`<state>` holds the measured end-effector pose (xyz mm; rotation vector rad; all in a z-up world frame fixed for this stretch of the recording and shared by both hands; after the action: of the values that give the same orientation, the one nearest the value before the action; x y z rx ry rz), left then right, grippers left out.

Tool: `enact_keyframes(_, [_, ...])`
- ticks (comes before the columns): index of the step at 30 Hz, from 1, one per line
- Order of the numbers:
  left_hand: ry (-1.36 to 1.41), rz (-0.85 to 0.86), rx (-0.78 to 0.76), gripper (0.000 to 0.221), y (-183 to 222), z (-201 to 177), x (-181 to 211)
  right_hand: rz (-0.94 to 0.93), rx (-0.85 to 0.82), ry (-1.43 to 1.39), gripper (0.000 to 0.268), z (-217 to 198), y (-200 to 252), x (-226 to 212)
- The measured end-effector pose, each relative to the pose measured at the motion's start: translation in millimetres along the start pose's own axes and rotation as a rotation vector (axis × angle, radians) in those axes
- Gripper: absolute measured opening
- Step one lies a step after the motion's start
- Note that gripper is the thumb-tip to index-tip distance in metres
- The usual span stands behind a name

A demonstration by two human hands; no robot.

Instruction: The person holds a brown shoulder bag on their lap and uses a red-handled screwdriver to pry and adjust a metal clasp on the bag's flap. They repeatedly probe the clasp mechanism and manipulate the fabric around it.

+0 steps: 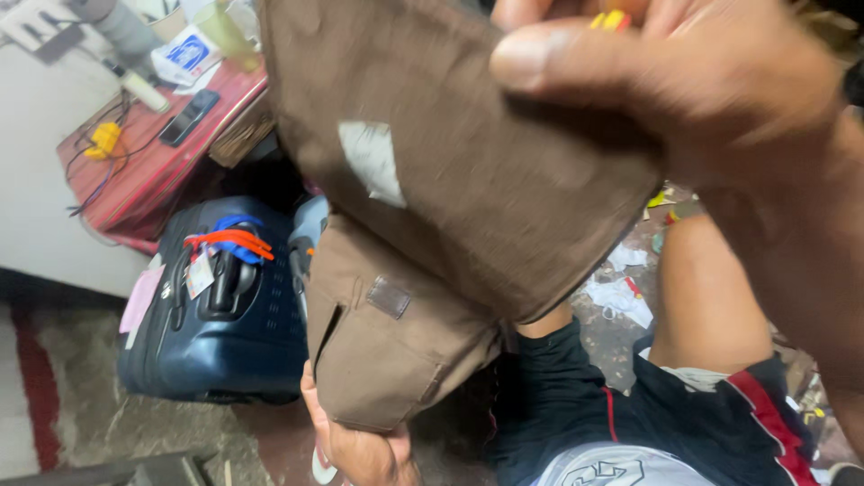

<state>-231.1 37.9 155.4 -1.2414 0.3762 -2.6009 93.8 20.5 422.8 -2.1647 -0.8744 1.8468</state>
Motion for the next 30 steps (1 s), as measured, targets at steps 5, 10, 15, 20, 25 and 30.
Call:
enact_keyframes(5, [0.141,-0.118,-0.161,0.032,-10.1,32.7,-23.1,0.062,0.179,0.099,0.01,-49.1,56.7,-2.2])
enact_keyframes(10, [0.469,-0.048,-0.548,0.017,-7.3,102.2,-18.9,0.124,0.369,0.127,0.01,-98.3,139.3,27.3])
enact_keyframes(15, [0.03,0.048,-0.407,0.026,16.2,128.4,-47.2,0.164,0.6,0.046,0.011,-147.1,260.4,83.2])
enact_keyframes(20, [-0.167,0.082,-0.47,0.018,23.5,163.6,-72.0,0.178,0.788,-0.134,0.013,-179.6,401.3,164.7])
enact_keyframes(25, [-0.117,0.107,-0.489,0.016,6.1,187.0,-56.5,0.152,0.901,-0.401,0.015,-155.7,488.5,234.7])
enact_keyframes(30, [-0.192,0.14,-0.548,0.016,-7.7,236.5,-49.5,0.18,0.922,-0.471,0.011,-128.3,486.2,267.3])
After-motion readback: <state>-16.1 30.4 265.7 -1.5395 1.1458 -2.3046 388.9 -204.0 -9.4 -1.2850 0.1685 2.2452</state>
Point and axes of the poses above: each hand's wrist, its own y-axis away from the middle knuckle, its own z-axis out of the palm, x = y × z, the point moved 10 cm from there along -y, towards the middle knuckle, and after that the axes turned 14 degrees about -x, right-handed, at the moved point
